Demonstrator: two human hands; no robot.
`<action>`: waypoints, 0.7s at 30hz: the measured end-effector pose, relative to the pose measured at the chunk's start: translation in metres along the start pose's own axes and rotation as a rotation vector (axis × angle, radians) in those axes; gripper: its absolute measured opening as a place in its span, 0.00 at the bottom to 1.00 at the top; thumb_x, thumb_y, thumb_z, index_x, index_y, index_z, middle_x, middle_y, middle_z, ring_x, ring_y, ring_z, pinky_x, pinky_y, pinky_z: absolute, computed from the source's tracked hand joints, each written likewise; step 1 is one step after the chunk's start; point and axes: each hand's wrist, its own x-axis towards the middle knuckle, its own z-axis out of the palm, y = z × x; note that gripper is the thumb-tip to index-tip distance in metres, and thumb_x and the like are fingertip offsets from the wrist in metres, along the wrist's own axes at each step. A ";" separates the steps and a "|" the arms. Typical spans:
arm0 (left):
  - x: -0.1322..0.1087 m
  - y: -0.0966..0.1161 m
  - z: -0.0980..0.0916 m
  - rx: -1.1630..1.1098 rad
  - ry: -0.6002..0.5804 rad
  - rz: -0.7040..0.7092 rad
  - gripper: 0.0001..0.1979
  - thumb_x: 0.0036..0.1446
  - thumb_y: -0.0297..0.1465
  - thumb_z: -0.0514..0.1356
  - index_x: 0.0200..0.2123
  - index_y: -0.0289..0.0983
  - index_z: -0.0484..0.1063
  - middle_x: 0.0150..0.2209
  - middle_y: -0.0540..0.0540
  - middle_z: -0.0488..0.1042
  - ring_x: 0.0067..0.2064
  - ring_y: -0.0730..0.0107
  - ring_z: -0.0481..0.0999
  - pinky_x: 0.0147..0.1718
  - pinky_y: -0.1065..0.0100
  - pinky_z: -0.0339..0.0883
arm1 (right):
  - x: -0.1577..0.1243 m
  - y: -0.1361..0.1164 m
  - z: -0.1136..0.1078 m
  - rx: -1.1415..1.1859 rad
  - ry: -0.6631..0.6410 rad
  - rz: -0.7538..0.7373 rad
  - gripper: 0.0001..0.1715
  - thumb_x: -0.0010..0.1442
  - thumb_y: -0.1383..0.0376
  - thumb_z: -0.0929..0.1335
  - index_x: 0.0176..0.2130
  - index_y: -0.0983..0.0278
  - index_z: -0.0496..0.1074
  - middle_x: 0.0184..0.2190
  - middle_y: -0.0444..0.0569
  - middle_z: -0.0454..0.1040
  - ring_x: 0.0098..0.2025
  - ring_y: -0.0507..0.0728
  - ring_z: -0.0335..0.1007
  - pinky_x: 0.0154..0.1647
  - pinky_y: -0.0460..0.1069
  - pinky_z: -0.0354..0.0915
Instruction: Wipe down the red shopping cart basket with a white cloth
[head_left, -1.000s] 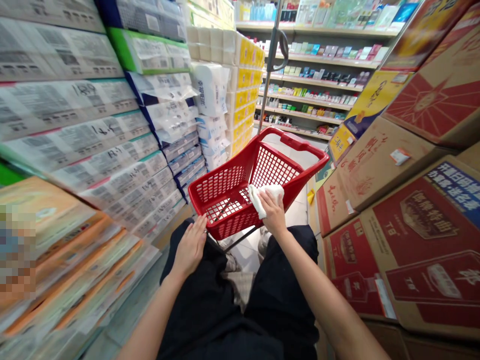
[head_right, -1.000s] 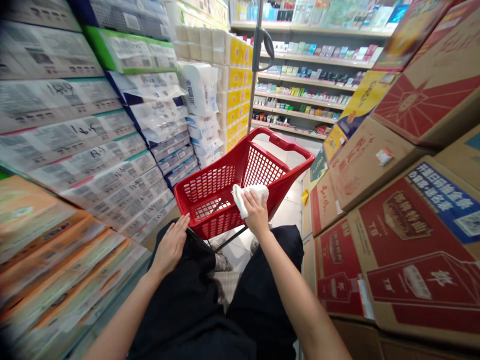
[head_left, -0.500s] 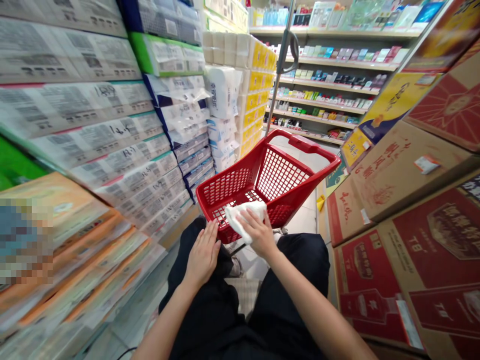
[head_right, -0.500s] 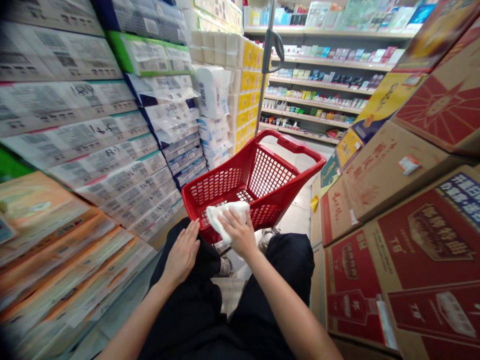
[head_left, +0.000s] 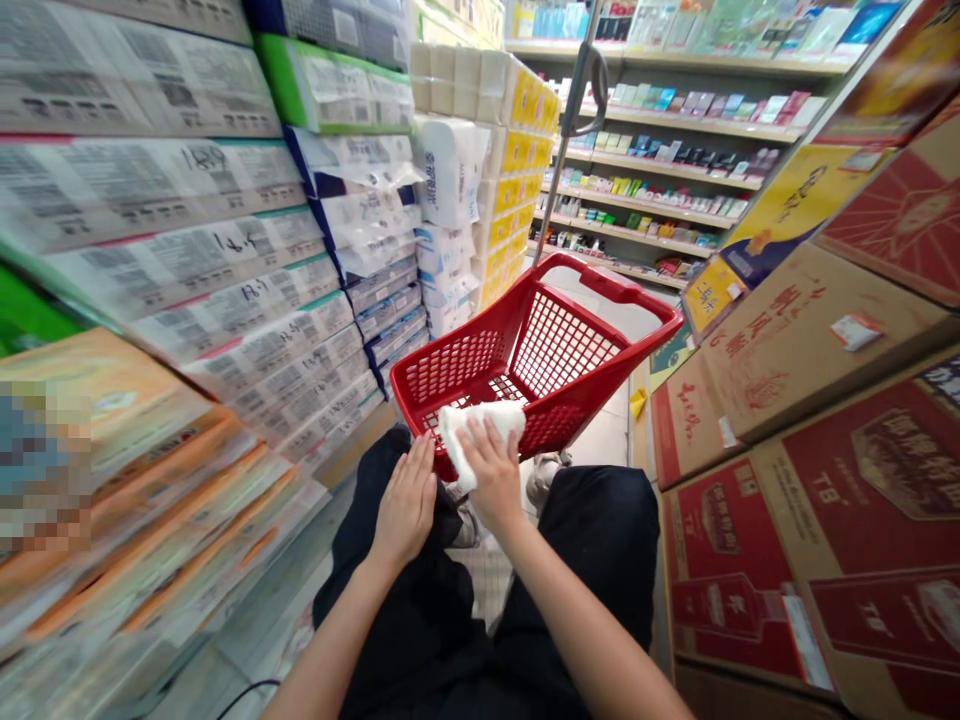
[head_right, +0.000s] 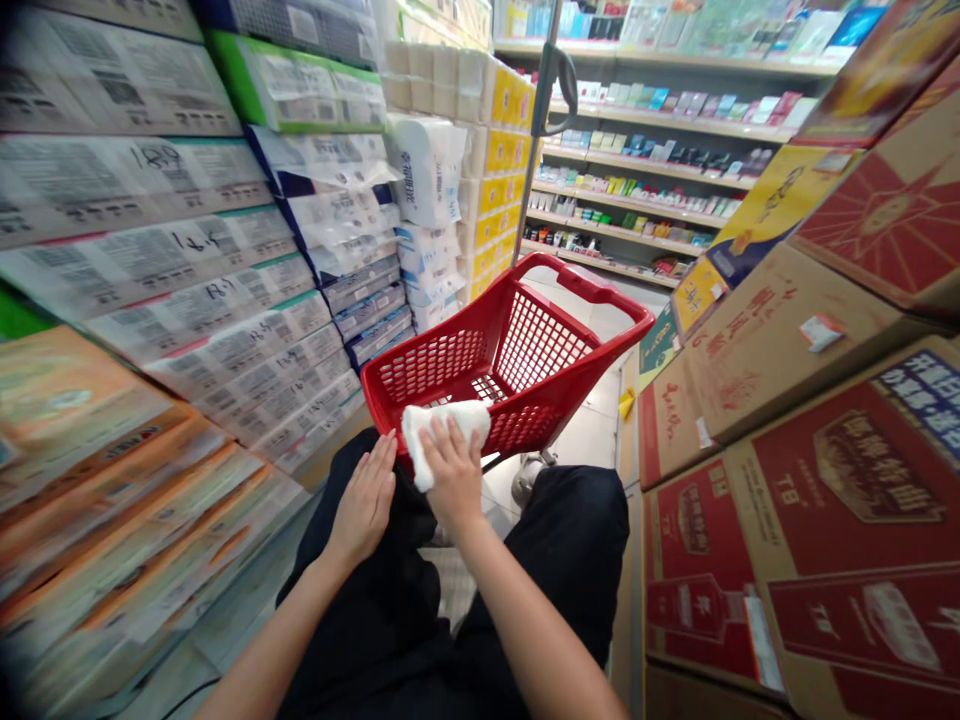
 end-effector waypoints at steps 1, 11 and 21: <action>0.000 -0.001 0.001 0.010 0.003 0.009 0.28 0.69 0.30 0.41 0.70 0.39 0.40 0.70 0.42 0.50 0.71 0.62 0.48 0.66 0.50 0.50 | -0.003 -0.013 0.005 0.018 -0.006 -0.037 0.30 0.64 0.67 0.63 0.65 0.58 0.60 0.65 0.48 0.61 0.71 0.59 0.46 0.71 0.61 0.27; 0.003 0.006 0.000 -0.008 0.015 -0.035 0.29 0.68 0.30 0.42 0.70 0.41 0.38 0.71 0.45 0.48 0.71 0.63 0.47 0.67 0.52 0.49 | 0.013 0.098 -0.040 -0.108 0.015 -0.049 0.30 0.64 0.69 0.61 0.64 0.57 0.62 0.63 0.48 0.65 0.68 0.59 0.53 0.71 0.63 0.28; 0.000 -0.005 -0.002 -0.028 -0.022 0.000 0.28 0.69 0.30 0.41 0.70 0.44 0.41 0.70 0.47 0.50 0.71 0.65 0.47 0.66 0.53 0.50 | 0.012 0.060 -0.026 -0.075 0.028 0.170 0.31 0.62 0.71 0.61 0.63 0.59 0.62 0.65 0.48 0.62 0.70 0.60 0.47 0.70 0.65 0.29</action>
